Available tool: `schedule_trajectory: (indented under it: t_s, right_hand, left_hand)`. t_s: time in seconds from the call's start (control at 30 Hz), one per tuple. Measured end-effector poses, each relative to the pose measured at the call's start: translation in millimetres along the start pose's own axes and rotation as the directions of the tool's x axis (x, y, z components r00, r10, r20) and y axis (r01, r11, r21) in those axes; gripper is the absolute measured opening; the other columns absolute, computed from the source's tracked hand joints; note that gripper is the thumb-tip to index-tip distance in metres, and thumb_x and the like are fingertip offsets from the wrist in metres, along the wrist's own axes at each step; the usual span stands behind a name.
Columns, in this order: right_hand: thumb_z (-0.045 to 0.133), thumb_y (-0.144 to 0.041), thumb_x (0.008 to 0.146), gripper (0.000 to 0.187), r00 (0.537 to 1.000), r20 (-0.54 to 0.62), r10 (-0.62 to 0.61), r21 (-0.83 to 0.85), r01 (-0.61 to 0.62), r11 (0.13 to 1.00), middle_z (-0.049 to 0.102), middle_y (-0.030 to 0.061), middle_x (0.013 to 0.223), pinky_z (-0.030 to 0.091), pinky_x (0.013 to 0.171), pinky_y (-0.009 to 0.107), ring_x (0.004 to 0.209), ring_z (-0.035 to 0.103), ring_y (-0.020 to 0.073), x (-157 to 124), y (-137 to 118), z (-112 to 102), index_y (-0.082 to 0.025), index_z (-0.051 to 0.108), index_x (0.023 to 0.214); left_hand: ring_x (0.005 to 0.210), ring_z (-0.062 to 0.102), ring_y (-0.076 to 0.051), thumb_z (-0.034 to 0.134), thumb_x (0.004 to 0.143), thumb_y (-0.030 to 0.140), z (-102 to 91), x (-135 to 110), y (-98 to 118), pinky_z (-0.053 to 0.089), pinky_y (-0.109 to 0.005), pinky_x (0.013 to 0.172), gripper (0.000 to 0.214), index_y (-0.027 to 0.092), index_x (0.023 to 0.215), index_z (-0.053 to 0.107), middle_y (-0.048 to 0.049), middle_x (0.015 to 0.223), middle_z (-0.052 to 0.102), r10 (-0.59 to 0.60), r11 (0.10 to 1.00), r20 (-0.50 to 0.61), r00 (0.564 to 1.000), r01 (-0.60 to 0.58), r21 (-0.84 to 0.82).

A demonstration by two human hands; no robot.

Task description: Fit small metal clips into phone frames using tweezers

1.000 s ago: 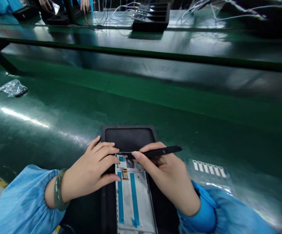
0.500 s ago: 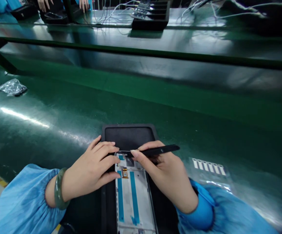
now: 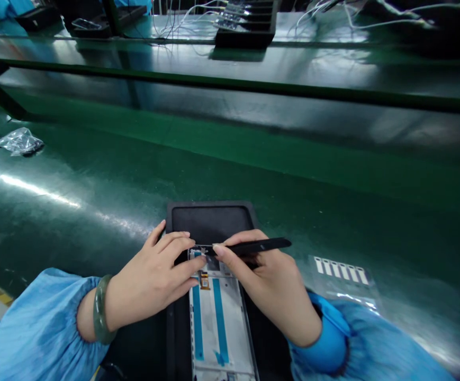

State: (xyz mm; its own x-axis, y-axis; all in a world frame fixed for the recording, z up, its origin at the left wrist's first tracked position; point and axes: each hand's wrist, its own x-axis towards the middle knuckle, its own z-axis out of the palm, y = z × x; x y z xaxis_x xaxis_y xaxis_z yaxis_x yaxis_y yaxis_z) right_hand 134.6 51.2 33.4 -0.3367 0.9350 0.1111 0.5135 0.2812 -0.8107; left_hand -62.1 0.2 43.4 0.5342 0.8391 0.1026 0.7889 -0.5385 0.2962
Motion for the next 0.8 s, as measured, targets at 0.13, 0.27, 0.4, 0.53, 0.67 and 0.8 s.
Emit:
schedule_trajectory:
  t_s: [0.13, 0.27, 0.4, 0.53, 0.67, 0.8]
  right_hand:
    - [0.056, -0.032, 0.087, 0.009, 0.996, -0.004, -0.084, -0.047, 0.084, 0.995, 0.065, 0.0006, 0.078, 0.052, 0.063, 0.027, 0.070, 0.065, 0.0174, 0, 0, 1, -0.023, 0.058, 0.085]
    - [0.057, -0.029, 0.088, 0.007, 0.988, -0.010, -0.151, -0.044, 0.151, 0.988, 0.066, 0.0012, 0.083, 0.053, 0.068, 0.028, 0.076, 0.066, 0.0176, -4, 1, 2, -0.022, 0.058, 0.089]
    - [0.060, -0.029, 0.086, 0.007, 0.984, -0.117, -0.134, -0.008, 0.134, 0.991, 0.067, 0.0027, 0.086, 0.054, 0.072, 0.031, 0.081, 0.066, 0.0192, -4, 1, -4, -0.023, 0.061, 0.090]
    - [0.065, -0.033, 0.082, 0.013, 0.983, -0.184, 0.021, 0.211, 0.019, 0.977, 0.067, 0.0037, 0.085, 0.057, 0.062, 0.029, 0.074, 0.067, 0.0190, 12, -2, -7, -0.022, 0.059, 0.086]
    - [0.065, -0.036, 0.081, 0.018, 0.996, 0.045, 0.075, 0.397, -0.087, 0.913, 0.068, 0.0042, 0.085, 0.057, 0.062, 0.029, 0.078, 0.068, 0.0203, 23, -2, -2, -0.021, 0.056, 0.086]
    - [0.064, -0.035, 0.082, 0.017, 0.989, 0.123, 0.087, 0.428, -0.132, 0.894, 0.067, 0.0040, 0.086, 0.057, 0.063, 0.028, 0.076, 0.068, 0.0194, 21, 1, 1, -0.021, 0.055, 0.086]
  left_hand:
    - [0.121, 0.045, -0.027, 0.047, 0.091, 0.022, 3.4, -1, 4, 0.031, -0.059, 0.104, 0.028, 0.020, 0.118, 0.053, -0.0104, 0.116, 0.056, -0.027, 0.998, 0.006, 1.000, 0.026, 0.052]
    - [0.122, 0.044, -0.028, 0.042, 0.094, 0.028, 4.4, 0, 10, 0.030, -0.059, 0.105, 0.030, 0.016, 0.120, 0.052, -0.0120, 0.121, 0.055, -0.034, 0.995, 0.018, 0.999, 0.032, 0.090]
    - [0.121, 0.045, -0.029, 0.040, 0.095, 0.031, 6.4, 1, 17, 0.030, -0.060, 0.104, 0.032, 0.014, 0.119, 0.053, -0.0135, 0.120, 0.056, -0.068, 0.991, -0.009, 0.998, 0.068, 0.114]
    - [0.121, 0.046, -0.029, 0.041, 0.095, 0.030, 12.1, 1, 23, 0.030, -0.061, 0.104, 0.031, 0.015, 0.118, 0.053, -0.0145, 0.121, 0.056, -0.111, 0.984, -0.035, 0.993, 0.115, 0.134]
    - [0.119, 0.048, -0.029, 0.041, 0.095, 0.030, 15.7, 2, 26, 0.033, -0.059, 0.103, 0.030, 0.014, 0.116, 0.055, -0.0155, 0.120, 0.057, -0.131, 0.982, -0.068, 0.989, 0.139, 0.131]
    - [0.120, 0.047, -0.029, 0.039, 0.095, 0.028, 15.1, 1, 27, 0.033, -0.059, 0.103, 0.031, 0.014, 0.116, 0.056, -0.0150, 0.119, 0.058, -0.135, 0.983, -0.073, 0.988, 0.143, 0.114]
